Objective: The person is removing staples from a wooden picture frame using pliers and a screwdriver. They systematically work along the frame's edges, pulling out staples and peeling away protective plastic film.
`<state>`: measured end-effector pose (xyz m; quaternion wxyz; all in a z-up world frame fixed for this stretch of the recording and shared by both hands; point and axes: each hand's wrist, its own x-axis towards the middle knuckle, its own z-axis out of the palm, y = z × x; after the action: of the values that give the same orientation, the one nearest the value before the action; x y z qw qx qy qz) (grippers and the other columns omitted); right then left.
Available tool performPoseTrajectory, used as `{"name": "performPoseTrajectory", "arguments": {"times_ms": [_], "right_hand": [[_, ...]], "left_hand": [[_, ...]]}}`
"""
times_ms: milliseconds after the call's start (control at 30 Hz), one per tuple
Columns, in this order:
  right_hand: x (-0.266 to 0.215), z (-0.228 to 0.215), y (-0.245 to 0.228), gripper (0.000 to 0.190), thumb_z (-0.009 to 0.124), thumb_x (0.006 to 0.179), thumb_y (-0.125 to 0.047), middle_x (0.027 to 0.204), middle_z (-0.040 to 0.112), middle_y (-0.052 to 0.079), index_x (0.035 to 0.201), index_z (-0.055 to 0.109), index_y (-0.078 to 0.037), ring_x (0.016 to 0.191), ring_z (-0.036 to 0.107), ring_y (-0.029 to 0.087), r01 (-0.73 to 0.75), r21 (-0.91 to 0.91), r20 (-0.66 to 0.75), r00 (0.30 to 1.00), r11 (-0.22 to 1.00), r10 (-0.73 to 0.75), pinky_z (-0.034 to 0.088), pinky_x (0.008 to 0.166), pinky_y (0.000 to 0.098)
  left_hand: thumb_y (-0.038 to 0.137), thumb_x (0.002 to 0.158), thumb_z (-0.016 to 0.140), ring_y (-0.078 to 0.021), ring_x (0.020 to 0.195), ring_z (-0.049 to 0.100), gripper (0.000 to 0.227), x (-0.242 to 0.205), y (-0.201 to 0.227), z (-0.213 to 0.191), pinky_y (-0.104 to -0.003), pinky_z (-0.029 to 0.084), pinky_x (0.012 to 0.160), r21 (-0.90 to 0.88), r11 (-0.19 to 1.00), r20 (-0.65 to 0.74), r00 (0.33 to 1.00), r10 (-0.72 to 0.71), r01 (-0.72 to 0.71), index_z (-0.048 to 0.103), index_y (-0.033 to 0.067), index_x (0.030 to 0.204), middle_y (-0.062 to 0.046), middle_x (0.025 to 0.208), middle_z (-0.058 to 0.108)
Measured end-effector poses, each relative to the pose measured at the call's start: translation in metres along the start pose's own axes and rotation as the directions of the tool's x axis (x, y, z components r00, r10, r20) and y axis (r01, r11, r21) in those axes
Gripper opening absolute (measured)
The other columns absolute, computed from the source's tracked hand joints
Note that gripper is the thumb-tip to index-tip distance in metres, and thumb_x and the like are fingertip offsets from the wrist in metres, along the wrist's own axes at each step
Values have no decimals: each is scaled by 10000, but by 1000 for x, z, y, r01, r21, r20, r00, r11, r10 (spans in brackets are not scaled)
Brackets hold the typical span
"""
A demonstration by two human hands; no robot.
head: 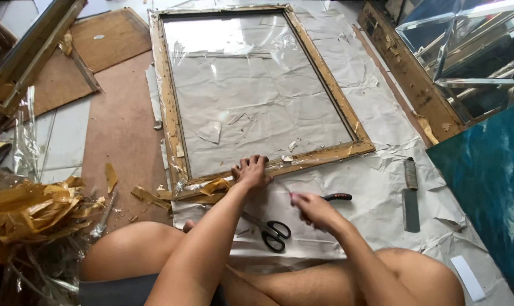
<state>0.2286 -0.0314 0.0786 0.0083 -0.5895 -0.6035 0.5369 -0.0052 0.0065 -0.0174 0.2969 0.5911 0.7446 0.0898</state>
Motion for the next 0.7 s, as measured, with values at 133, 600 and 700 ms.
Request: {"name": "performPoseTrajectory", "arguments": {"times_ms": [133,600,700], "right_hand": [[-32,-13,5,337,619,957,-424,971,791,187,1191,763,-229,1026,734,423,187,-619,96,982,763,-162,578,900,523],[-6,-69,-14,557,496,942,-567,1116,772,200,1021,792,-102,1194,662,430,-19,-451,-275,954,892,-118,524,979,587],[34,-72,-16,344,646,921,-532,1310,603,-5,1049,771,-238,1353,486,321,-110,-760,-423,832,641,-359,520,1024,562]], "left_hand": [[447,910,631,-348,1464,278,592,1,0,-7,-642,204,1124,-64,998,31,999,-25,27,413,325,1447,-22,1555,361],[531,975,515,-317,1437,245,499,10,-3,1,-618,153,1109,-20,998,61,997,-57,58,371,377,1426,-15,1522,345],[501,981,537,-321,1426,268,505,3,1,-6,-617,172,1102,-34,998,58,997,-46,48,373,353,1435,-30,1512,355]]}}
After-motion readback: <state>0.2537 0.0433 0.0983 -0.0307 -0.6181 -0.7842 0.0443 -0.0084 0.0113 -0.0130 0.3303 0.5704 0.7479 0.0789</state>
